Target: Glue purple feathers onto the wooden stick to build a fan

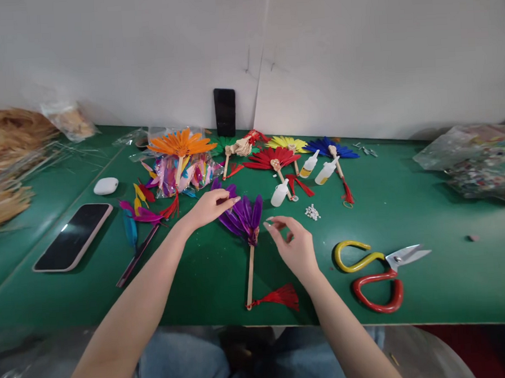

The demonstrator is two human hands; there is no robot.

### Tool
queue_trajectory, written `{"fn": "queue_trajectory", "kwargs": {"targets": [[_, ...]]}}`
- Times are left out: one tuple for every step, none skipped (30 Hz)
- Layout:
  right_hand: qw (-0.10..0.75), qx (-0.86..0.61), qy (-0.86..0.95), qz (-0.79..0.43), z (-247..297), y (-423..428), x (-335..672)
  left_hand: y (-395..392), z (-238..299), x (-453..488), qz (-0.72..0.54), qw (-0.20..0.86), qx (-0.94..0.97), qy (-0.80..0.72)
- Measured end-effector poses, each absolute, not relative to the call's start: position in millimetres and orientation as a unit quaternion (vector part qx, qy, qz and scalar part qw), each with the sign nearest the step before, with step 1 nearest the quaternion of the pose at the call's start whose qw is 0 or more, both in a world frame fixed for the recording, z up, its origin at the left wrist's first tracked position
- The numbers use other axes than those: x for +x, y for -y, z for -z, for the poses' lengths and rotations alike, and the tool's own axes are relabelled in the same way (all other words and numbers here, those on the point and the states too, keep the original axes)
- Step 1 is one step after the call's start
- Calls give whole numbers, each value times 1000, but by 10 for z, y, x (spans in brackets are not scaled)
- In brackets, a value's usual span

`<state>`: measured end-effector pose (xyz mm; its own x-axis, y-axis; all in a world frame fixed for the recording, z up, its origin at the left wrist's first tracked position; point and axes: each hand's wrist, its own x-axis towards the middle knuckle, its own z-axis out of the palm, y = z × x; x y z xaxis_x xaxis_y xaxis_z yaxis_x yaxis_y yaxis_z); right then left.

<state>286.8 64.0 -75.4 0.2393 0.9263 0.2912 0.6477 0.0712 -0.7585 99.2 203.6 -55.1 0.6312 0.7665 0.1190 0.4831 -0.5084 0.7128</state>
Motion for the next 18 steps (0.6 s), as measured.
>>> {"fn": "queue_trajectory", "kwargs": {"targets": [[414,-658,613,-145,765,-641,2859,-2046,567,986,-218,310,852,-362],[397,-651,633,-131,775,-641,2845,-2051,579,986,-221,295,861,-351],[377,-645,654,-121,785,-640,2829,-2053,589,992,-221,283,869,-340],[357,-638,672,-118,794,-637,2812,-2052,598,1001,-220,276,875,-331],[337,-633,687,-118,805,-634,2796,-2050,606,1011,-217,273,880,-324],[320,-628,699,-120,816,-631,2782,-2048,615,1021,-214,273,882,-320],[306,-625,708,-123,829,-629,2770,-2045,623,1031,-210,275,884,-316],[295,-621,716,-125,843,-629,2760,-2042,632,1039,-207,278,884,-313],[285,-618,722,-127,857,-629,2752,-2038,639,1047,-206,283,883,-312],[276,-615,727,-129,871,-629,2745,-2035,646,1054,-204,287,882,-312],[267,-614,731,-130,884,-631,2738,-2031,650,1062,-202,291,881,-313],[260,-614,734,-129,894,-632,2733,-2027,652,1069,-199,295,881,-313],[253,-613,737,-128,902,-633,2728,-2022,652,1076,-196,298,880,-314],[248,-613,739,-127,906,-633,2724,-2018,650,1084,-194,301,878,-316],[245,-614,740,-127,909,-633,2720,-2013,647,1091,-192,303,877,-319],[243,-613,741,-128,909,-633,2718,-2010,644,1097,-190,306,876,-320],[242,-613,741,-129,908,-632,2717,-2007,642,1102,-188,308,875,-322],[242,-612,741,-131,906,-631,2716,-2005,640,1105,-184,311,875,-323]]}}
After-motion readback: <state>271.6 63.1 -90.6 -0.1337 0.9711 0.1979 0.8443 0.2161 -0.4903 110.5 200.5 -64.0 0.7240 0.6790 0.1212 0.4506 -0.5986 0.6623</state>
